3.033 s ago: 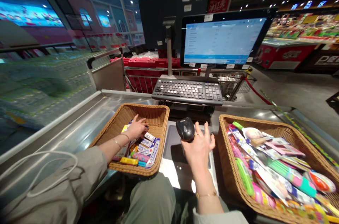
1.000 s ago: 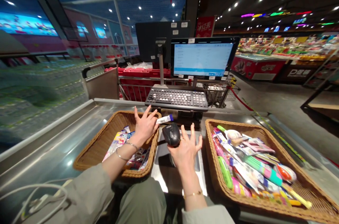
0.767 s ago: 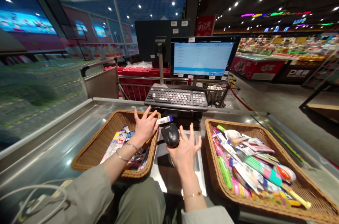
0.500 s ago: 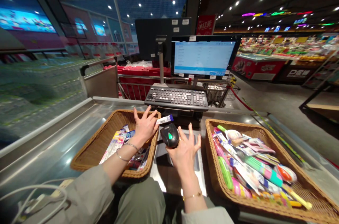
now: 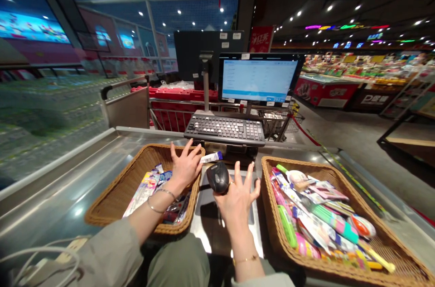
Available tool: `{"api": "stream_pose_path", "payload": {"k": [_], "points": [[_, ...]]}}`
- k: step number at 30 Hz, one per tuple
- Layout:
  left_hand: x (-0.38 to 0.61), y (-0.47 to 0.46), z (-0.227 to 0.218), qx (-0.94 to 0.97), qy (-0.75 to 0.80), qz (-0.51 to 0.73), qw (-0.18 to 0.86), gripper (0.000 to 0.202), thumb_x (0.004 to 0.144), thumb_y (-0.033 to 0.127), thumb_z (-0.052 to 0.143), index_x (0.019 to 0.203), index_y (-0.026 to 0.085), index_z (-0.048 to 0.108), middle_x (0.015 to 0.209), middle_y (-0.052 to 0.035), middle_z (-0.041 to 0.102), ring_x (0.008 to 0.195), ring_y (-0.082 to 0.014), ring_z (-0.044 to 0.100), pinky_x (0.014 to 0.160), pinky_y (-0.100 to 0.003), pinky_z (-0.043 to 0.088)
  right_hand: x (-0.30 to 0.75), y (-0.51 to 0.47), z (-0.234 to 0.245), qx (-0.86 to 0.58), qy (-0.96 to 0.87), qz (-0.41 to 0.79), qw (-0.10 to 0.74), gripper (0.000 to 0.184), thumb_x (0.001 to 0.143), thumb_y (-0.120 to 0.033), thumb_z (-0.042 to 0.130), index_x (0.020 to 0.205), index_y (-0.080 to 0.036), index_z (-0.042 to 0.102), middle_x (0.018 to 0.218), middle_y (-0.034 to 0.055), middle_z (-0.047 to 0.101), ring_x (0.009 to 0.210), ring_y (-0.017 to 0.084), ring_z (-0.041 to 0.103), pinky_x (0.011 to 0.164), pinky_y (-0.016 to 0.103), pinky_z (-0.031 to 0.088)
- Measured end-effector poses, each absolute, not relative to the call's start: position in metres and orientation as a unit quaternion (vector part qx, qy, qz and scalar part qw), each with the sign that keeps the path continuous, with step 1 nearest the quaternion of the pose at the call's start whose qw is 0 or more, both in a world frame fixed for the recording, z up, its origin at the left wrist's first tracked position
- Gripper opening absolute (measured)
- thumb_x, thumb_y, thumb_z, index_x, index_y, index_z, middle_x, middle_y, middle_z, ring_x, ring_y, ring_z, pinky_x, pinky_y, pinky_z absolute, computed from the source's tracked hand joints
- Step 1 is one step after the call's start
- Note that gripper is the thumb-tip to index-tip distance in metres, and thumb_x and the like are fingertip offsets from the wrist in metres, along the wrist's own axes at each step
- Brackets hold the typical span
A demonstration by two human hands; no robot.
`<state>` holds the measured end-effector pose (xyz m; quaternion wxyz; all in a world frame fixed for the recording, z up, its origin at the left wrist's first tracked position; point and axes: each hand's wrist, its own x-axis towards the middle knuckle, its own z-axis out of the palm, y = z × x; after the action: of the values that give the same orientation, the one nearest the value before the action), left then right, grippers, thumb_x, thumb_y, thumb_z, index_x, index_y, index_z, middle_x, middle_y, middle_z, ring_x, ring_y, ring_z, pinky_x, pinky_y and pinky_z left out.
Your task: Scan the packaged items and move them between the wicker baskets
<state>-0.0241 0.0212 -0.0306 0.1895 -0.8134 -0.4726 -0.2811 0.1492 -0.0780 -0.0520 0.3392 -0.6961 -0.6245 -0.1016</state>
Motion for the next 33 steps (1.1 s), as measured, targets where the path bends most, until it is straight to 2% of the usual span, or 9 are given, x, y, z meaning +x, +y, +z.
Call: {"api": "stream_pose_path", "payload": {"k": [7,13,20,24,29,33], "points": [[-0.021,0.018,-0.026,-0.833,-0.442,-0.27,0.193,0.015,0.09,0.025,0.059,0.094,0.023,0.073,0.143,-0.0068,0.056,0.147,-0.0347,0.03,0.111,-0.075,-0.015,0.152,-0.082,-0.048,-0.726,-0.599,-0.141,0.307,0.038,0.075,-0.037,0.063,0.11,-0.024,0.073,0.157,0.012,0.037,0.149,0.044,0.009,0.107,0.069,0.019],[-0.016,0.014,-0.012,-0.849,-0.424,-0.249,0.194,0.012,0.087,0.022,0.062,0.091,0.023,0.073,0.145,-0.0077,0.054,0.147,-0.0366,0.028,0.11,-0.077,-0.014,0.161,-0.088,-0.045,-0.737,-0.581,-0.159,0.308,0.037,0.077,-0.037,0.061,0.11,-0.025,0.073,0.155,0.0118,0.04,0.15,0.043,0.008,0.106,0.071,0.016],[0.003,0.008,0.006,-0.856,-0.4,-0.26,0.197,0.009,0.087,0.024,0.064,0.086,0.022,0.072,0.146,-0.0073,0.053,0.148,-0.0364,0.028,0.109,-0.078,-0.015,0.174,-0.109,-0.028,-0.752,-0.544,-0.171,0.33,0.031,0.077,-0.034,0.059,0.1,-0.021,0.074,0.154,0.0122,0.042,0.15,0.042,0.009,0.106,0.068,0.02],[0.021,0.005,0.01,-0.862,-0.383,-0.269,0.193,0.007,0.086,0.025,0.065,0.086,0.022,0.072,0.147,-0.0073,0.053,0.147,-0.0365,0.028,0.109,-0.078,-0.015,0.192,-0.117,-0.024,-0.761,-0.507,-0.202,0.35,0.033,0.078,-0.037,0.058,0.1,-0.019,0.074,0.15,0.0132,0.047,0.149,0.041,0.011,0.108,0.068,0.019],[0.047,0.003,0.011,-0.871,-0.361,-0.275,0.189,0.008,0.087,0.025,0.065,0.087,0.022,0.072,0.146,-0.0072,0.054,0.148,-0.0365,0.026,0.109,-0.077,-0.017,0.215,-0.127,-0.021,-0.78,-0.474,-0.213,0.349,0.033,0.079,-0.044,0.06,0.091,-0.017,0.074,0.146,0.0152,0.051,0.148,0.043,0.014,0.11,0.068,0.015],[0.072,-0.001,0.014,-0.879,-0.337,-0.284,0.182,0.007,0.085,0.024,0.066,0.085,0.023,0.073,0.146,-0.0069,0.054,0.148,-0.0361,0.026,0.109,-0.075,-0.019,0.23,-0.135,-0.016,-0.789,-0.443,-0.223,0.362,0.038,0.081,-0.05,0.059,0.092,-0.018,0.074,0.146,0.015,0.052,0.148,0.042,0.016,0.11,0.067,0.015]]}}
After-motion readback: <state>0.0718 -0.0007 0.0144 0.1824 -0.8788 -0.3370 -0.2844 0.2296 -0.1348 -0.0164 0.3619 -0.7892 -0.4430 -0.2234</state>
